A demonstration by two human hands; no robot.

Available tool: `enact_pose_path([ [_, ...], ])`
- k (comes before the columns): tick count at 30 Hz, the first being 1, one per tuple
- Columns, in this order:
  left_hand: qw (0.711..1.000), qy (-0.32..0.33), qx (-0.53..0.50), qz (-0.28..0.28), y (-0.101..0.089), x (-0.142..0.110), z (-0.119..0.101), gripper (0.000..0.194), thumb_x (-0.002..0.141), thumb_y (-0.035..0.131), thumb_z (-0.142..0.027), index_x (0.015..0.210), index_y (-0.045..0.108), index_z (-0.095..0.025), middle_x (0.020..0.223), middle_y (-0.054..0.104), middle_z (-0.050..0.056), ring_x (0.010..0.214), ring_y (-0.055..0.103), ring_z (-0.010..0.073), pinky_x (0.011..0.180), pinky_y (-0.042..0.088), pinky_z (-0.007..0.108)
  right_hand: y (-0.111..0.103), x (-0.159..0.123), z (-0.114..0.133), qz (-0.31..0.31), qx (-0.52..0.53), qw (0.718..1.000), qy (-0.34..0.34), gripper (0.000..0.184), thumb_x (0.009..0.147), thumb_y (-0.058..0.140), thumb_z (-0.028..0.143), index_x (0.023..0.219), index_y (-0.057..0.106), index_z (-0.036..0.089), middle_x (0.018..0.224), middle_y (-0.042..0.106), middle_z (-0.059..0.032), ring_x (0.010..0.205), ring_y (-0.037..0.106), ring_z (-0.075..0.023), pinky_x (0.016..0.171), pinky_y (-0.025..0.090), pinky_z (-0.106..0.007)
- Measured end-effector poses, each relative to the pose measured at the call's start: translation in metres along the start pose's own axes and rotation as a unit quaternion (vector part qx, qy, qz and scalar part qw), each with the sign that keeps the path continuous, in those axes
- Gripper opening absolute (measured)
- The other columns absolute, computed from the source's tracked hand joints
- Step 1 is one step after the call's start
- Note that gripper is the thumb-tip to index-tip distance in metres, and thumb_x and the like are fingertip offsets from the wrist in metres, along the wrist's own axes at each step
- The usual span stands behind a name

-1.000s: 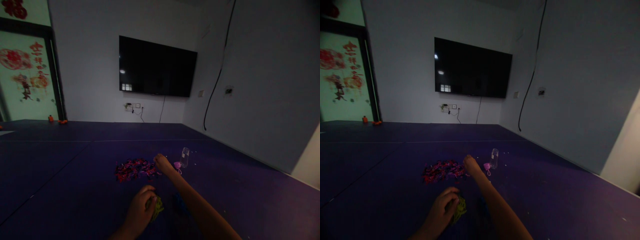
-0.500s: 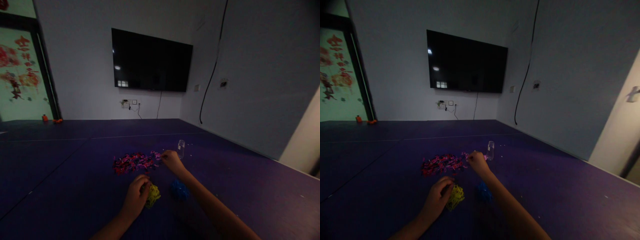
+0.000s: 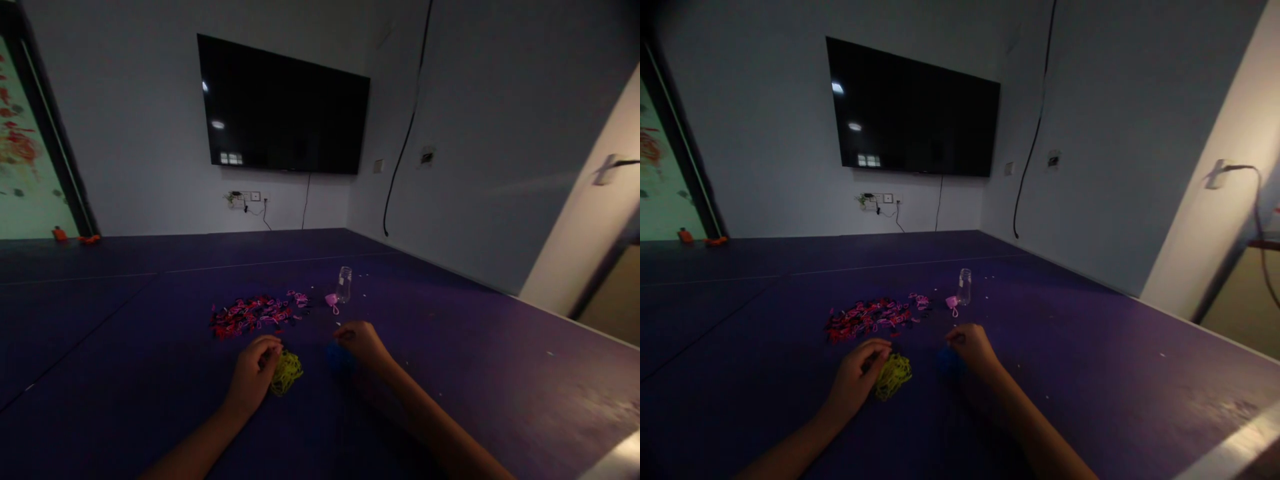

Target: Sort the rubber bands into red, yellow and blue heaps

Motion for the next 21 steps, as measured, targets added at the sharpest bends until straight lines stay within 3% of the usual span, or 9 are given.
enact_pose_path([
  [14,1.000,-0.003,-0.003,0.009,0.000,-0.001,0.004,0.032,0.084,0.047,-0.042,0.079,0.068,-0.018,0.090,0.069,0.009,0.083,0.064,0.0211,0.068,0.051,0.032,0.003,-0.009,0.020,0.078,-0.021,0.996,-0.041,0.035,0.062,0.047,-0.002,0.082,0.072,0.014,0.082,0.072,-0.0058,0.078,0.068,-0.0175,0.070,0.052,-0.026],
  [21,0.999,-0.014,0.029,-0.028,-0.009,0.000,0.004,0.033,0.083,0.046,-0.044,0.076,0.066,-0.019,0.082,0.069,0.007,0.073,0.062,0.0199,0.065,0.049,0.031,-0.018,-0.010,0.026,-0.005,-0.117,0.993,-0.031,0.032,0.070,0.047,0.004,0.083,0.072,0.019,0.084,0.072,-0.0044,0.078,0.067,-0.0177,0.068,0.048,-0.026],
])
Point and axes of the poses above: each hand's wrist, its own x-axis towards the middle knuckle, its own y-axis out of the palm, z = x × y, the point moved 10 cm from there along x, towards the middle knuckle
